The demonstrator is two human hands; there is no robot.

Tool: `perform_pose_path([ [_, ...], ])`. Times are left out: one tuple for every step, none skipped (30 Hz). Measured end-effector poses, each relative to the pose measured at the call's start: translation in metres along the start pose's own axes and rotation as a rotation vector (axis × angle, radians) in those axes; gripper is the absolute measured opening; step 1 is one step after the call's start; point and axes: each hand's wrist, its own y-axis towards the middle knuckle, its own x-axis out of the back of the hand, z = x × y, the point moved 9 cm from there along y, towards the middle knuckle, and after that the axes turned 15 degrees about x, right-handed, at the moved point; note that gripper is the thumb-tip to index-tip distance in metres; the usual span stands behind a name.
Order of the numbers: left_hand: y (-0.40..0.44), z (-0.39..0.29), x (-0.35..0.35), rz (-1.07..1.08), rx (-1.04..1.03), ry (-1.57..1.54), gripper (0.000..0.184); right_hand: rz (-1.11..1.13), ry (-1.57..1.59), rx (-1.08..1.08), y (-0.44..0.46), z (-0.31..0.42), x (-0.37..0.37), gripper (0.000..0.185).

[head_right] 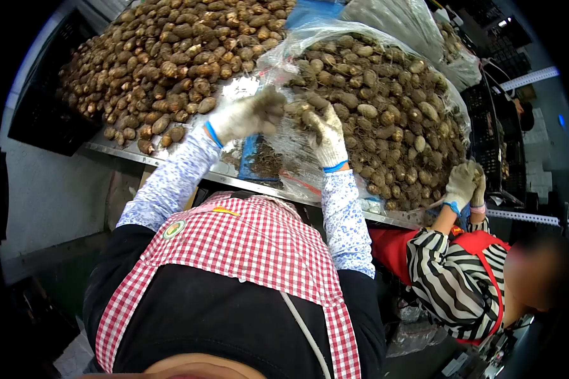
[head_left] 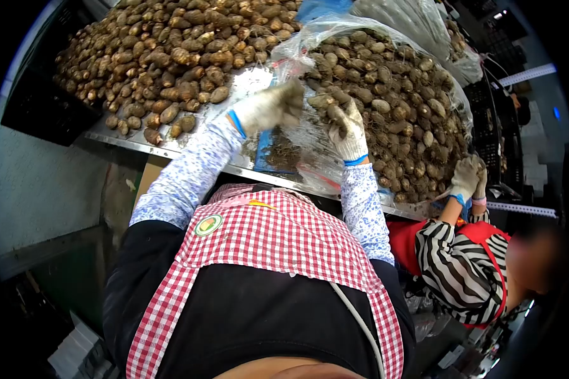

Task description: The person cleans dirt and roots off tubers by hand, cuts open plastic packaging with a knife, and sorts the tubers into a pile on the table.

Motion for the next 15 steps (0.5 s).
perform_pose_path([
  [0.012,0.015,-0.025,0.168,0.067,-0.006,0.047,0.015,0.067,0.017,-0.001,0.008,-0.010,0.041],
  [0.022,0.021,-0.037,0.178,0.045,0.001,0.044,0.078,-0.184,0.032,-0.002,0.010,-0.005,0.039],
  [0.028,0.017,-0.040,0.145,-0.045,0.078,0.038,0.045,-0.317,0.047,-0.004,0.010,0.003,0.040],
  [0.034,0.013,-0.044,0.104,-0.134,0.155,0.033,0.019,-0.460,0.054,-0.007,0.016,0.013,0.037],
  [0.039,0.009,-0.047,0.055,-0.221,0.230,0.028,-0.005,-0.603,0.060,-0.009,0.024,0.020,0.036],
  [0.023,-0.009,-0.054,-0.012,-0.449,0.557,0.026,-0.028,-0.710,0.122,-0.010,0.031,0.028,0.033],
  [0.032,-0.003,-0.056,0.011,-0.295,0.496,0.028,-0.053,-0.816,0.180,-0.014,0.034,0.036,0.031],
  [0.039,0.004,-0.057,0.023,-0.140,0.429,0.029,-0.076,-0.919,0.234,-0.017,0.039,0.040,0.029],
  [0.042,0.010,-0.060,0.022,0.011,0.362,0.032,0.042,-1.009,0.340,-0.019,0.045,0.023,0.026],
  [0.038,0.008,-0.065,-0.049,-0.068,0.466,0.033,0.028,-1.137,0.333,-0.020,0.050,0.011,0.026],
  [0.034,0.005,-0.067,-0.121,-0.150,0.567,0.035,0.017,-1.265,0.323,-0.022,0.055,0.003,0.026],
  [0.032,0.001,-0.067,-0.232,-0.246,0.769,0.034,-0.050,-1.448,0.373,-0.028,0.043,0.022,0.027],
  [0.029,0.001,-0.073,-0.235,-0.270,0.867,0.034,-0.082,-1.513,0.443,-0.030,0.036,0.031,0.028],
  [0.022,-0.001,-0.080,-0.240,-0.293,0.966,0.034,-0.114,-1.575,0.513,-0.031,0.032,0.035,0.029],
  [0.012,-0.004,-0.087,-0.249,-0.315,1.064,0.034,-0.145,-1.633,0.583,-0.032,0.031,0.034,0.031],
])
